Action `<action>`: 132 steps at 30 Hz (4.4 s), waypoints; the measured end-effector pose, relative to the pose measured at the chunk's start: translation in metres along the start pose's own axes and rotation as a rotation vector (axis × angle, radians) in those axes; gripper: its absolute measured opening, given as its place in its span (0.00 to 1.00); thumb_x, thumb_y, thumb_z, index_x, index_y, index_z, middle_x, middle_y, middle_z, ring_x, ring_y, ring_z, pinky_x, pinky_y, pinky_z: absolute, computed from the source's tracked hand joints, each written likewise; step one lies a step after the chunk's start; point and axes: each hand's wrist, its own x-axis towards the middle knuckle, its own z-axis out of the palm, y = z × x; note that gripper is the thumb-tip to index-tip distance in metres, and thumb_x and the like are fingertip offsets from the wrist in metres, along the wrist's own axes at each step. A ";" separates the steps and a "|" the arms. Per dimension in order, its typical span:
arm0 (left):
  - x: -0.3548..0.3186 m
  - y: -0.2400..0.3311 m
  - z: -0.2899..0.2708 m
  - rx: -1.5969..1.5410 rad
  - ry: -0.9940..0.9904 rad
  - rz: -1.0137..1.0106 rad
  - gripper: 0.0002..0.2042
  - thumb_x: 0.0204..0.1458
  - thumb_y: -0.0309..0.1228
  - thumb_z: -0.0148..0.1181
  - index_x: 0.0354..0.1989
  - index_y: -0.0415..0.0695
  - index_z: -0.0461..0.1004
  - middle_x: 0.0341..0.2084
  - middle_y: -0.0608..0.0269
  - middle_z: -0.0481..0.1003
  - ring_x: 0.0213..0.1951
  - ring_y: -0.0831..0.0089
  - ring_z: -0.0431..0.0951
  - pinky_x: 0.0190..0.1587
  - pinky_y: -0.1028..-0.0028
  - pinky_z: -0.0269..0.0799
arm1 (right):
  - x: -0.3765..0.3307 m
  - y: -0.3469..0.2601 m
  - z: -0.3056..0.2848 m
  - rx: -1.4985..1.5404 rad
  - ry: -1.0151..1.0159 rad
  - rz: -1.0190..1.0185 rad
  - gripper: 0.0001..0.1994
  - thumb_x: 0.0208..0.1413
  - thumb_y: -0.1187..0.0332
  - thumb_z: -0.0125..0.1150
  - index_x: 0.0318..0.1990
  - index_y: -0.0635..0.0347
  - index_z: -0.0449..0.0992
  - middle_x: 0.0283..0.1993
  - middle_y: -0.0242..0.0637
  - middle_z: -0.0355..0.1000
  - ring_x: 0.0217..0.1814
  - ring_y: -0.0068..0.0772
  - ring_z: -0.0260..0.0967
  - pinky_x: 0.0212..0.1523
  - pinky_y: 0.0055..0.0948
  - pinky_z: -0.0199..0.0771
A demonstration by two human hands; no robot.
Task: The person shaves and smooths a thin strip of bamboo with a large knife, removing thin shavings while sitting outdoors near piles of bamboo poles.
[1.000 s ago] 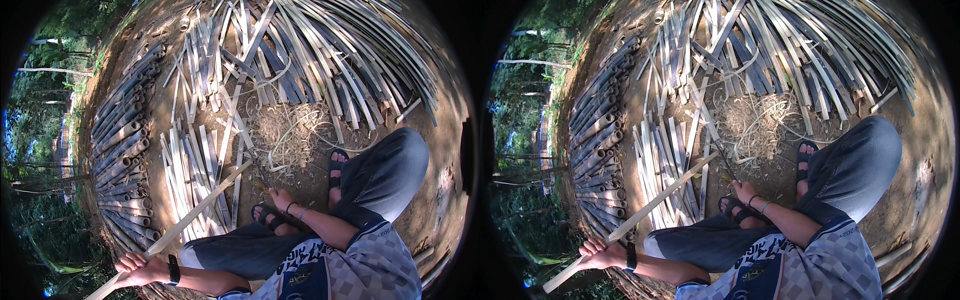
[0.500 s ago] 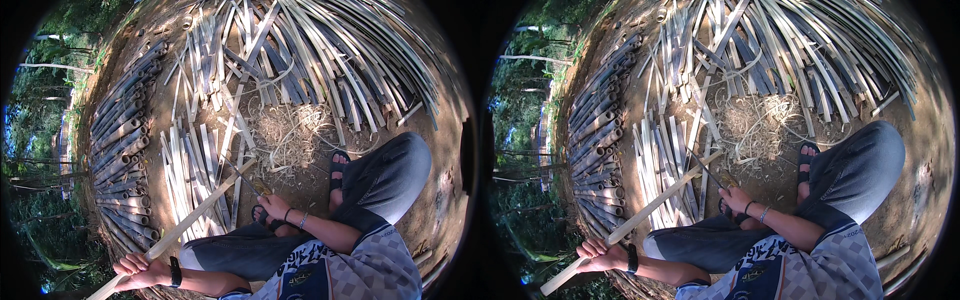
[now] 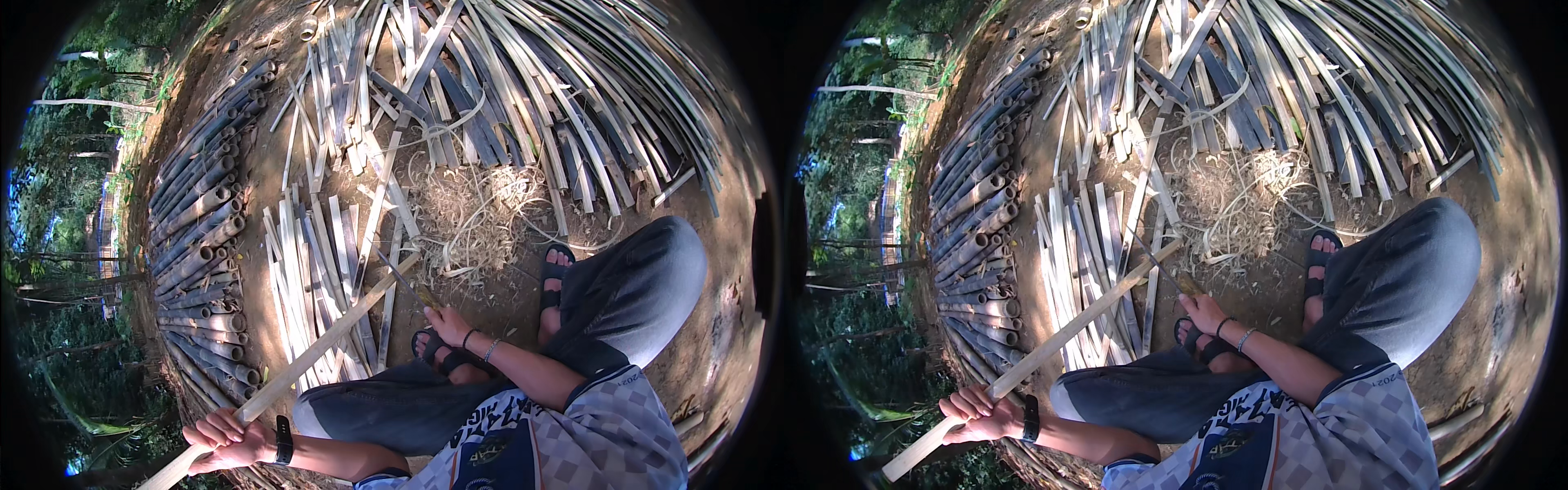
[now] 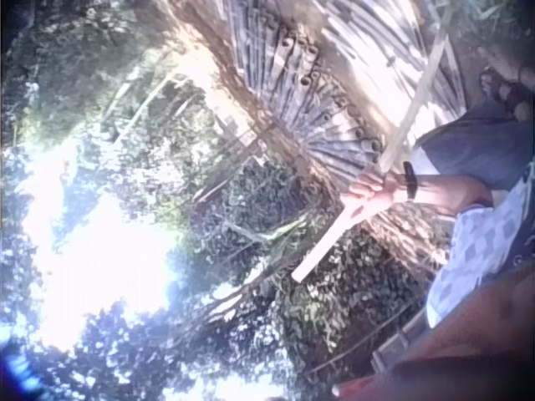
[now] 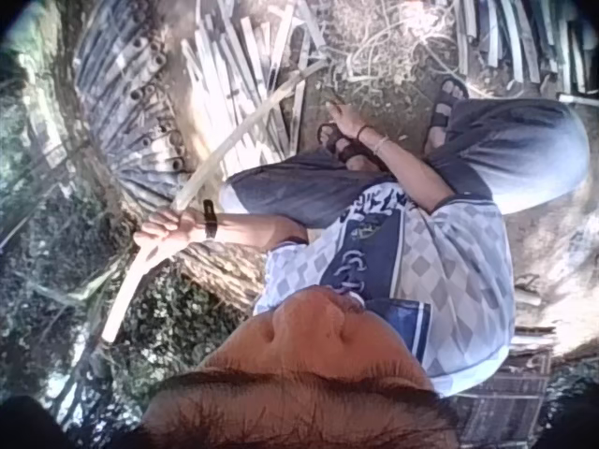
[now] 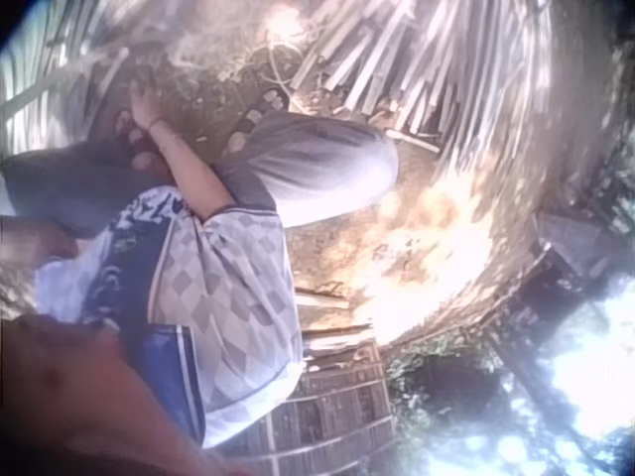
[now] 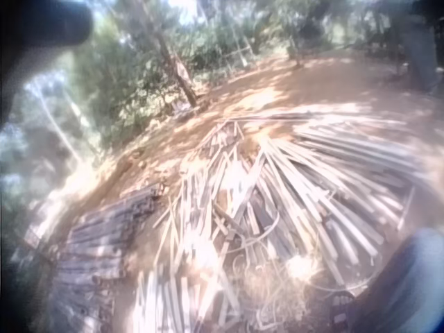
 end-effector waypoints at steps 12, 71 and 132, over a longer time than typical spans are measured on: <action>0.002 0.002 -0.026 0.013 -0.002 0.001 0.28 0.58 0.63 0.32 0.20 0.49 0.52 0.08 0.72 0.51 0.08 0.83 0.48 0.09 0.83 0.45 | -0.009 -0.016 -0.020 0.085 -0.100 0.441 0.28 0.64 0.49 0.41 0.20 0.66 0.67 0.14 0.34 0.64 0.17 0.23 0.64 0.20 0.28 0.65; -0.004 0.002 0.003 0.007 0.020 0.011 0.29 0.57 0.64 0.33 0.20 0.49 0.53 0.07 0.72 0.52 0.07 0.83 0.49 0.10 0.84 0.46 | -0.014 -0.027 -0.002 0.128 -0.045 0.111 0.30 0.63 0.47 0.43 0.20 0.66 0.67 0.15 0.38 0.67 0.18 0.31 0.69 0.21 0.32 0.69; 0.008 -0.004 -0.024 0.047 0.096 -0.007 0.29 0.57 0.64 0.33 0.19 0.50 0.51 0.09 0.73 0.50 0.10 0.83 0.47 0.09 0.83 0.43 | -0.026 0.011 0.000 -0.032 0.074 -0.208 0.29 0.62 0.48 0.45 0.29 0.71 0.73 0.18 0.48 0.68 0.21 0.39 0.66 0.28 0.41 0.66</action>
